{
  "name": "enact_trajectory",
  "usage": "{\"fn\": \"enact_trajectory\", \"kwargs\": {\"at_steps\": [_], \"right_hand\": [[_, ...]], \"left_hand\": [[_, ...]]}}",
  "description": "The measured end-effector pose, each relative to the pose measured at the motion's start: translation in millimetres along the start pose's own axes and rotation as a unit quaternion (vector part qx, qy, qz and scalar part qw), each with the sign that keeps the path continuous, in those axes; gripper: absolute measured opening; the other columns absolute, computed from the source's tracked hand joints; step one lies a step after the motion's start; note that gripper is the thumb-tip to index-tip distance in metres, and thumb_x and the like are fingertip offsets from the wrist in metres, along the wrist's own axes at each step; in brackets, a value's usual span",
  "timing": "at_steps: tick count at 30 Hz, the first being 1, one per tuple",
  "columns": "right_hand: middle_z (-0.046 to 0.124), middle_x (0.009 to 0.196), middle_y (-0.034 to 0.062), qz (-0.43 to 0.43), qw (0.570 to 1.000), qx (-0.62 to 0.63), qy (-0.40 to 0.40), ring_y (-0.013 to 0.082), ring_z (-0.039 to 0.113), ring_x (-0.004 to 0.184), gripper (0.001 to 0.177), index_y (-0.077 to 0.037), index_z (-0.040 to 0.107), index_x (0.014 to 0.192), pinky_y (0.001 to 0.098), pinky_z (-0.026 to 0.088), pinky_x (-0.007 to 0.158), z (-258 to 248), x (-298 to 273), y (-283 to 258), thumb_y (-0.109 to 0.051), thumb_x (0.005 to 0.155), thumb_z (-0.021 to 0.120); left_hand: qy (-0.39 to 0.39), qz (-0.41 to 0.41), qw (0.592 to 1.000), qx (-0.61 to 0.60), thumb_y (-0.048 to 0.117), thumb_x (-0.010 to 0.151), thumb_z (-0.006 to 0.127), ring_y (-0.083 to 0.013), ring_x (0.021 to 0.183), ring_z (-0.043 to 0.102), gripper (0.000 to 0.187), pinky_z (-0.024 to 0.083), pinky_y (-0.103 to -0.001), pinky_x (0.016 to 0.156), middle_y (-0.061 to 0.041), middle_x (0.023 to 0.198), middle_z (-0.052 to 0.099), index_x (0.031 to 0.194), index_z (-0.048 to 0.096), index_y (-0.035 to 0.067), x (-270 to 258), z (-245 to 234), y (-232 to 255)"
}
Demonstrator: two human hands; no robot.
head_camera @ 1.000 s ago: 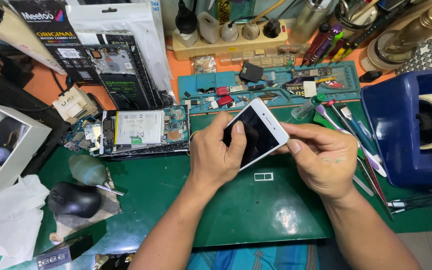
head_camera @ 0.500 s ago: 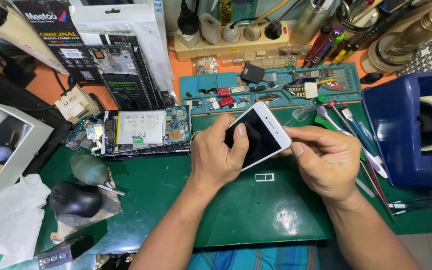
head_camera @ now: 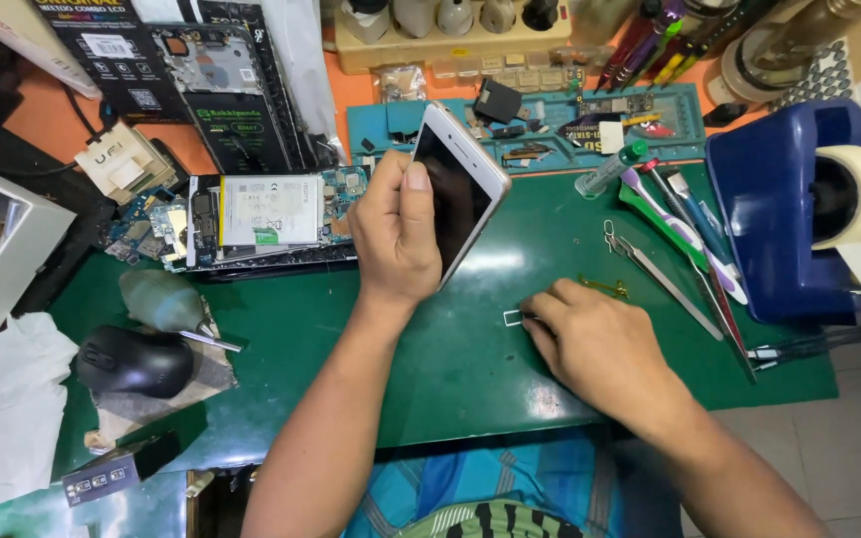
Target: The person handles a disassembled smartphone, using tweezers and a syringe-like tool to manipulate internal components. They then reassemble the device by aligning and pressing the screen onto the chassis, checking the edges and buttons.
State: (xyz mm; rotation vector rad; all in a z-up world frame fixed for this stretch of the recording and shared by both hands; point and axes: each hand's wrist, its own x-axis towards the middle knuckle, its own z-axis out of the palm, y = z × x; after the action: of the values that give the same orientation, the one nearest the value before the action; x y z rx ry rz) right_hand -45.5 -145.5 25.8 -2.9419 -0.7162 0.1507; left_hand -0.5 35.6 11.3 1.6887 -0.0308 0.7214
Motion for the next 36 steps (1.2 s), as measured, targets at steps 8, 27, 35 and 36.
{"fn": "enact_trajectory", "kwargs": {"at_steps": [8, 27, 35, 36], "right_hand": [[0.048, 0.064, -0.0055, -0.016, 0.956, -0.050, 0.287, 0.0118, 0.055, 0.063, 0.003, -0.020, 0.059, 0.079, 0.0212, 0.046, 0.054, 30, -3, 20, -0.022, 0.077, 0.060], [0.053, 0.055, -0.0053, -0.055, 0.919, 0.197, 0.336, 0.0135, 0.048, 0.050, 0.041, -0.014, 0.067, 0.089, 0.0243, 0.036, 0.056, 35, -48, 66, -0.021, 0.088, 0.027], [0.049, 0.068, 0.0046, -0.088, 0.928, 0.208, 0.297, 0.0158, 0.042, 0.057, 0.042, 0.006, 0.025, 0.130, 0.0313, 0.029, 0.059, 47, -47, 73, -0.006, 0.091, 0.034], [0.050, 0.070, 0.0051, -0.097, 0.933, 0.188, 0.291, 0.0169, 0.042, 0.057, 0.043, 0.004, 0.024, 0.131, 0.0323, 0.027, 0.058, 46, -50, 72, -0.005, 0.091, 0.035]], "left_hand": [[-0.026, 0.008, 1.000, -0.008, 0.027, 0.089, 0.036, -0.0151, 0.047, 0.041, 0.030, 0.039, -0.028, 0.046, -0.008, 0.044, 0.038, 0.067, 0.047, 0.011, -5, 8, -9], [-0.124, -0.241, 0.904, -0.329, 0.011, 0.085, 0.053, -0.0092, 0.066, 0.056, 0.017, 0.050, -0.023, 0.058, -0.003, 0.075, 0.055, 0.095, 0.041, 0.004, -21, 42, -5], [-0.099, -0.314, 0.868, -0.371, 0.015, 0.079, 0.057, -0.0175, 0.090, 0.055, 0.036, 0.050, -0.036, 0.076, -0.011, 0.105, 0.054, 0.110, 0.041, 0.005, -14, 36, 5], [-0.100, -0.321, 0.861, -0.382, 0.016, 0.078, 0.057, -0.0176, 0.089, 0.055, 0.037, 0.052, -0.038, 0.074, -0.010, 0.105, 0.054, 0.110, 0.041, 0.006, -16, 37, 6]]}}
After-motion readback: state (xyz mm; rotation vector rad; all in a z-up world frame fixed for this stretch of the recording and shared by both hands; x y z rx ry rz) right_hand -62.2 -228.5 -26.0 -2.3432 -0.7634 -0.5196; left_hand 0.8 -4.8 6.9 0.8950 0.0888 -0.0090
